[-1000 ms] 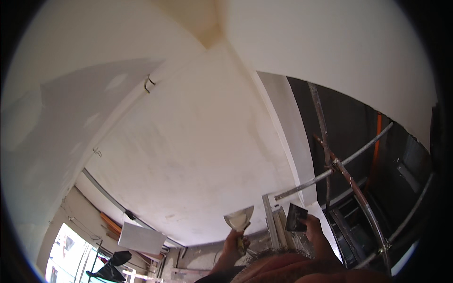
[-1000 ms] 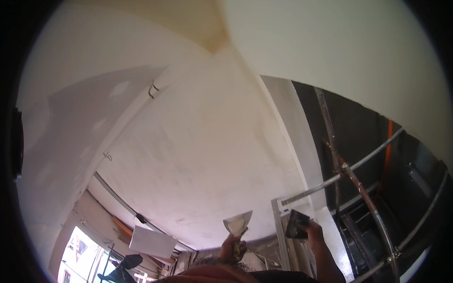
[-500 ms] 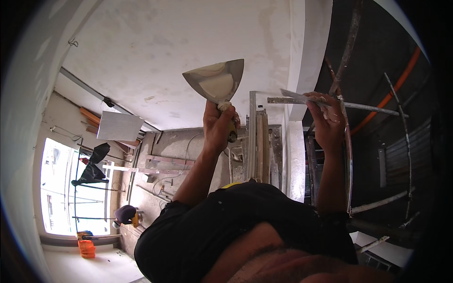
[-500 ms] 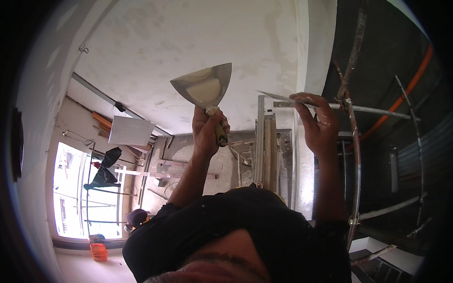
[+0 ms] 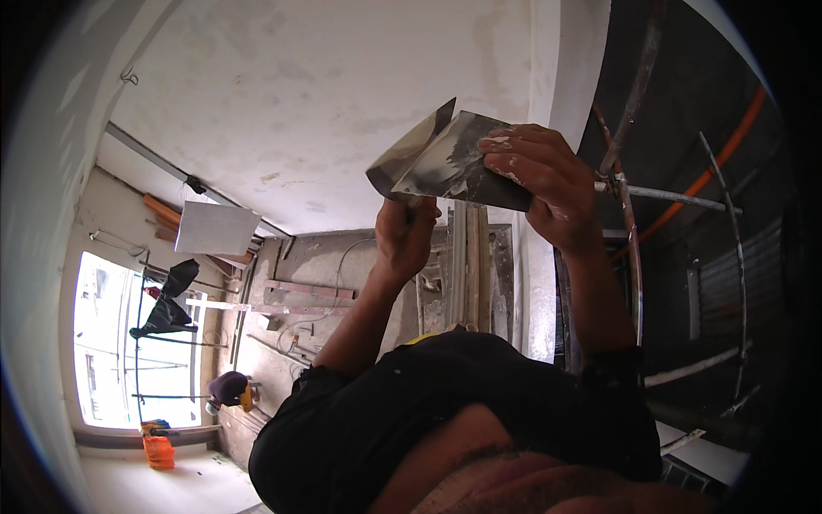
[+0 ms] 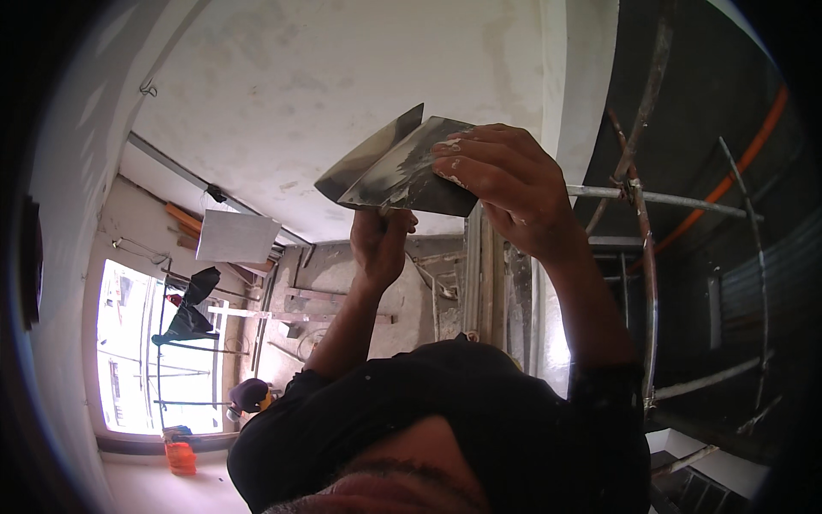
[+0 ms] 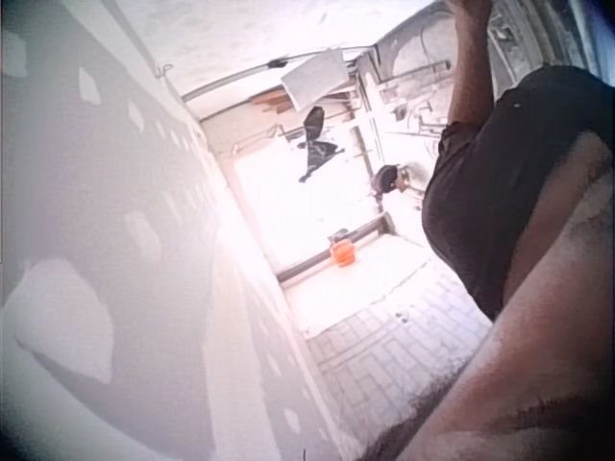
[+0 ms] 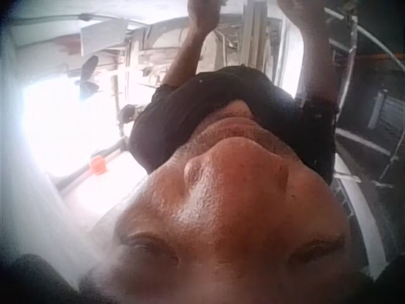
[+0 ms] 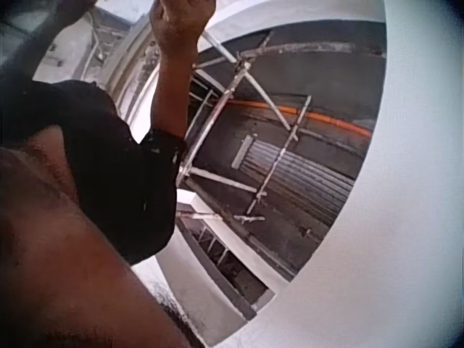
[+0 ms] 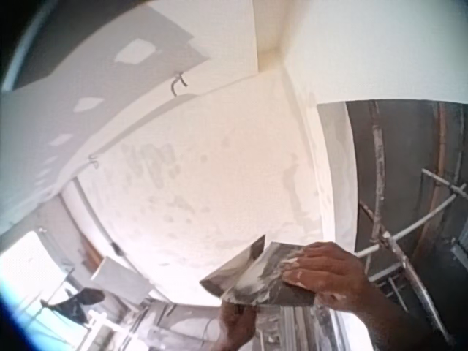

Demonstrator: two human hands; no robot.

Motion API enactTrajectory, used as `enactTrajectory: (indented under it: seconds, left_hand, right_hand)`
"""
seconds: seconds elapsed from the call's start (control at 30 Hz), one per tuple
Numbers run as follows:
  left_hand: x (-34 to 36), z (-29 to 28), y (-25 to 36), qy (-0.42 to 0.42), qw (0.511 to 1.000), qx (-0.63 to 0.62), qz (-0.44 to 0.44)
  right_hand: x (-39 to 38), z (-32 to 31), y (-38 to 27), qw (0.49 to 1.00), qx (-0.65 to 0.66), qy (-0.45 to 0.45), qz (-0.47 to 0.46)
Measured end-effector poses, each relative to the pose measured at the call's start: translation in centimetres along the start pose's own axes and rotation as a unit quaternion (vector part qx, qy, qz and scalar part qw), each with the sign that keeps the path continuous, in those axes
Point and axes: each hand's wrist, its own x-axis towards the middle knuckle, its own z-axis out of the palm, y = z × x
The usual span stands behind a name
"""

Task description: The person applies plaster to the ceiling using a hawk and a trowel. They repeatedly scoop plaster from the hawk onto the trowel and spread it onto the ceiling surface, smoothing it out in long strokes.

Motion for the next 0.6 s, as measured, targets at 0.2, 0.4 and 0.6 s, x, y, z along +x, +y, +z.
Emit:
enactTrajectory:
  seconds: [0.2,0.4,0.6]
  left_hand:
    - [2.7,-2.2,-1.2,-0.044,0.969,0.153,0.188]
    - [6.0,-5.1,1.6,-0.036,0.907,0.263,0.326]
    - [7.5,-9.2,-1.1,-0.103,0.981,0.162,0.038]
  right_hand:
    - [-0.1,0.6,0.9,0.999,-0.009,0.026,-0.023]
    - [0.4,2.3,1.3,0.996,-0.002,0.081,-0.042]
    - [3.4,0.9,4.1,0.986,-0.023,0.148,-0.076]
